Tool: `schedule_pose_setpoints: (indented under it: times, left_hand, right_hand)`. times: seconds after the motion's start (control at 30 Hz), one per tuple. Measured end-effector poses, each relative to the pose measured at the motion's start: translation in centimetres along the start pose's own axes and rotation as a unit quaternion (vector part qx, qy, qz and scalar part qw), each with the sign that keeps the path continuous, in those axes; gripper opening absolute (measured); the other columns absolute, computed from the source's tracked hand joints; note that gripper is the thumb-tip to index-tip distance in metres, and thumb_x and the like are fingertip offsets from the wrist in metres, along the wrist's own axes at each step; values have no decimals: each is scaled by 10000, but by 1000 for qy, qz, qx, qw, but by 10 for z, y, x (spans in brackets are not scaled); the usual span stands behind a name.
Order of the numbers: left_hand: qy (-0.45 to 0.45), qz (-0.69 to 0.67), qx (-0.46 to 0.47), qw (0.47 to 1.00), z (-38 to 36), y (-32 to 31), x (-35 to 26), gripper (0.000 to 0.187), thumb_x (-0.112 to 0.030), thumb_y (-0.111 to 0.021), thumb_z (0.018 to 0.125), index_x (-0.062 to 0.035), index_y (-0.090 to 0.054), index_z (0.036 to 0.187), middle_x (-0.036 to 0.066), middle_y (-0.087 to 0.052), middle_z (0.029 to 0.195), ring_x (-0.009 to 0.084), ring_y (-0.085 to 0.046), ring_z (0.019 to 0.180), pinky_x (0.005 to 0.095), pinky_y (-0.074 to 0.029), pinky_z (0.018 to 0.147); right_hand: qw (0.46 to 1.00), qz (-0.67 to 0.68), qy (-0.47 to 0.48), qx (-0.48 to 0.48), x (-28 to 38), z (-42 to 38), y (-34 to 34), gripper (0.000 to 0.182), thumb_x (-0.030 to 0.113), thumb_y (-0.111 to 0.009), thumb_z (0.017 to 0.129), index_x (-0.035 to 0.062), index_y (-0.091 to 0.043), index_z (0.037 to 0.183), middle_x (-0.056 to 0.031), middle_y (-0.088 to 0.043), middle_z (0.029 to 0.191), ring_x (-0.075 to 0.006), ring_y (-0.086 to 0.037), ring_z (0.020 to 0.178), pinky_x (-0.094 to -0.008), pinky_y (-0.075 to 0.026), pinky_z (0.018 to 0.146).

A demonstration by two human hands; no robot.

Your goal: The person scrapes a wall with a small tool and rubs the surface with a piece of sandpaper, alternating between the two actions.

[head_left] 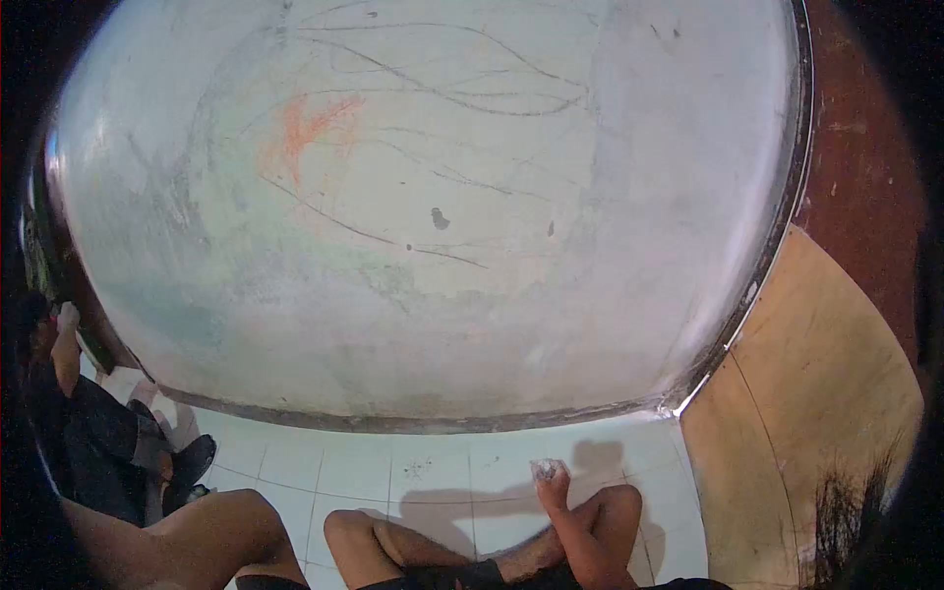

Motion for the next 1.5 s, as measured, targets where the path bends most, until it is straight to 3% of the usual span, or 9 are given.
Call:
schedule_pose_setpoints:
  times: [0.27, 0.37, 0.43, 0.57, 0.6, 0.9, 1.33, 1.43, 1.5]
  left_hand:
    - [167, -29, 28, 985, -66, -29, 4, 50, -51, -602, 842, -22, -565, 859, 102, -607, 822, 242, -534, 722, 336, -444, 719]
    - [370, -1, 317, 873, -192, -71, 5, 55, -71, -597, 868, -17, -596, 880, 122, -626, 809, 277, -574, 724, 322, -456, 703]
    - [474, -163, 419, 757, -341, -68, 10, 97, -102, -606, 877, -23, -659, 895, 134, -673, 774, 251, -661, 678, 336, -489, 620]
    - [615, -222, 368, 661, -484, -66, -52, 107, -111, -614, 880, -17, -663, 886, 91, -657, 680, 145, -627, 602, 288, -480, 552]
    - [495, -139, 494, 701, -501, -74, -56, 143, -157, -635, 865, -20, -653, 901, 101, -646, 679, 152, -618, 615, 300, -482, 561]
    - [540, -212, 502, 642, -541, -95, -40, 207, -228, -663, 826, -23, -634, 842, 155, -619, 669, 244, -623, 596, 343, -478, 558]
    - [538, -234, 435, 683, -535, -101, -43, 164, -173, -677, 788, -17, -632, 812, 166, -607, 637, 239, -606, 556, 345, -473, 549]
    - [691, -312, 324, 566, -604, -98, -47, 131, -140, -676, 776, -18, -633, 802, 151, -622, 641, 215, -614, 563, 332, -478, 555]
    - [604, -232, 437, 625, -540, -102, -45, 114, -120, -666, 784, -12, -634, 801, 140, -635, 648, 201, -633, 589, 323, -490, 568]
  right_hand:
    - [997, -9, 37, 62, 88, -5, 24, 255, 94, -540, 869, -22, -517, 1095, -232, -625, 874, -415, -608, 805, -429, -478, 674]
    - [961, -187, 201, 19, 95, 27, 30, 264, 86, -515, 908, -28, -500, 1145, -270, -622, 954, -436, -603, 920, -465, -482, 753]
    - [991, -5, 127, -49, 183, 84, 71, 223, 142, -492, 938, -47, -512, 1053, -288, -602, 837, -482, -582, 799, -494, -459, 653]
    - [917, -64, 381, -95, 323, 184, 123, 393, -43, -434, 899, -13, -429, 1290, -215, -541, 1275, -397, -536, 1144, -449, -472, 915]
    - [865, -85, 472, -145, 344, 219, 128, 483, -104, -413, 874, 9, -384, 1343, -204, -517, 1310, -384, -545, 1139, -425, -483, 919]
    - [781, -143, 556, -244, 393, 271, 96, 422, -76, -417, 911, -10, -339, 1321, -225, -478, 1340, -375, -536, 1159, -387, -530, 885]
    - [816, -135, 509, -238, 402, 266, 89, 566, -174, -436, 799, -49, -313, 1337, -236, -451, 1363, -394, -476, 1225, -399, -475, 982]
    - [839, -122, 467, -252, 430, 278, 99, 499, -150, -432, 824, -61, -336, 1306, -223, -447, 1374, -395, -499, 1202, -397, -488, 965]
    - [853, -103, 443, -254, 454, 285, 108, 462, -125, -431, 850, -67, -339, 1299, -228, -444, 1374, -394, -507, 1193, -395, -496, 954]
Point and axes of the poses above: each hand's wrist, its own z-axis towards the middle knuckle, its own y-axis out of the back of the hand, x = y × z, the point moved 2 cm from there along z, towards the middle knuckle
